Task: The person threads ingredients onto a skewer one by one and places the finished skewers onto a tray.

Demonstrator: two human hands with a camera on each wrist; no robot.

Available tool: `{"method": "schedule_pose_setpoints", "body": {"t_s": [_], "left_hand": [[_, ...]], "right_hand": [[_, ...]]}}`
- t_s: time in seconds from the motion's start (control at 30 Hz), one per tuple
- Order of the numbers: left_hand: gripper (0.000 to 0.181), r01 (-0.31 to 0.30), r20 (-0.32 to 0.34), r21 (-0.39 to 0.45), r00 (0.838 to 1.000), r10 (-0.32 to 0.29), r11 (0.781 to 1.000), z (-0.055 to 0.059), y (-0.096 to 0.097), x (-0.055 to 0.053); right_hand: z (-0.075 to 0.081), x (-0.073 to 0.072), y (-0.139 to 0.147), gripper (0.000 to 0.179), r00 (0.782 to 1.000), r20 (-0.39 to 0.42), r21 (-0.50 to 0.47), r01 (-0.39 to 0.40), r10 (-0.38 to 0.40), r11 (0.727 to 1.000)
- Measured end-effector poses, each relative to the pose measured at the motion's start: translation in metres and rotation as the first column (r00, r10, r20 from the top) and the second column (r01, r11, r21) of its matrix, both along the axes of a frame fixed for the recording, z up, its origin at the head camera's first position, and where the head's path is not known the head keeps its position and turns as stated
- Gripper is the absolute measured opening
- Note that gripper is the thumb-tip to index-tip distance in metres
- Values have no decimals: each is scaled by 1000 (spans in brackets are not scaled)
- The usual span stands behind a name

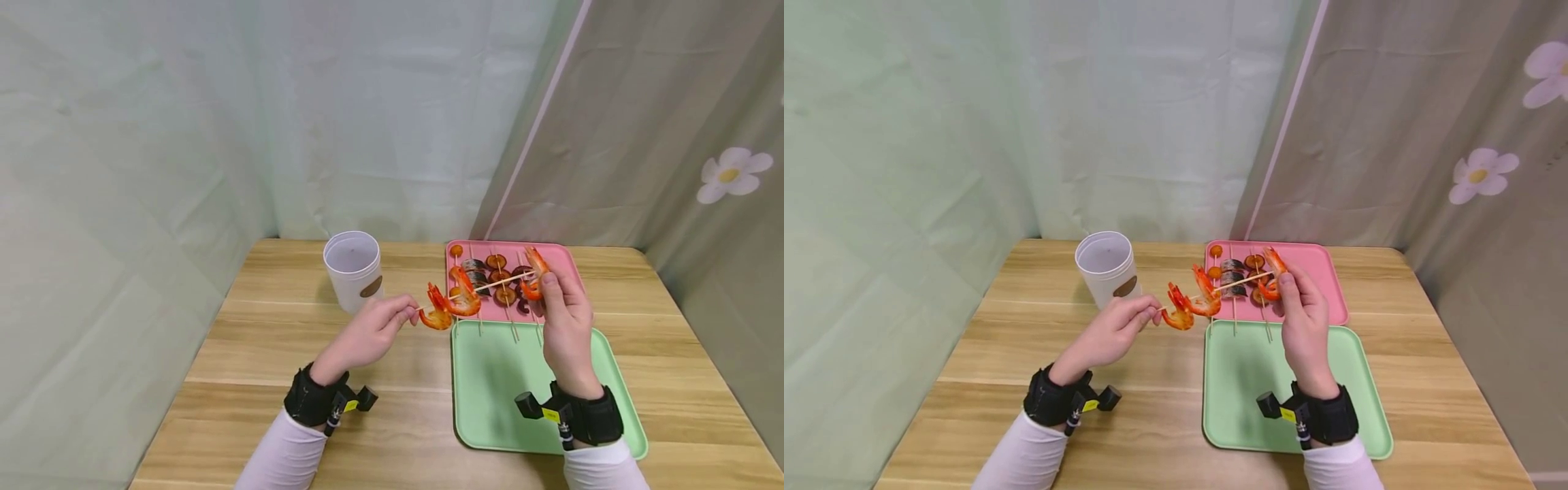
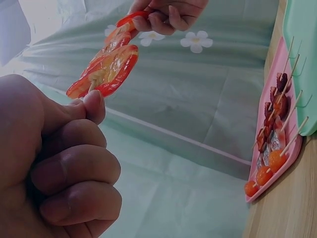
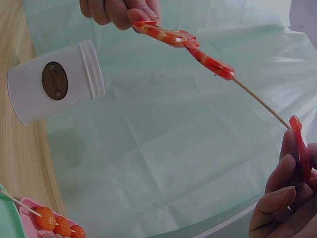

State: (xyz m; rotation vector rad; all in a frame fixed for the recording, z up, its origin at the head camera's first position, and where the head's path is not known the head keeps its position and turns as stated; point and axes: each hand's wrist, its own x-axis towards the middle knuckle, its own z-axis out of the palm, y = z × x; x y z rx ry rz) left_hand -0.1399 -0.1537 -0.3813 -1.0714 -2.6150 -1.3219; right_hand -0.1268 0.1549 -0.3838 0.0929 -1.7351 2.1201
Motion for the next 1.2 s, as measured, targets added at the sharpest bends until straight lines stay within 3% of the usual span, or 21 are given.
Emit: {"method": "schedule_pose_setpoints", "body": {"t_s": [0.4,0.87,1.2], "left_hand": [[21,-1,3,-5,1000,1,1000,1,0,-1],[20,-4,6,-16,1000,4,1000,2,0,0],[20,0,3,-12,1000,0,1000,6,0,3]], "right_hand": [[-1,2,0,30,999,-42,-30,-12,10,999],[0,6,0,28,982,-150,-104,-129,112,986],[3,7,2,30,986,-149,-30,-84,78,996]]}}
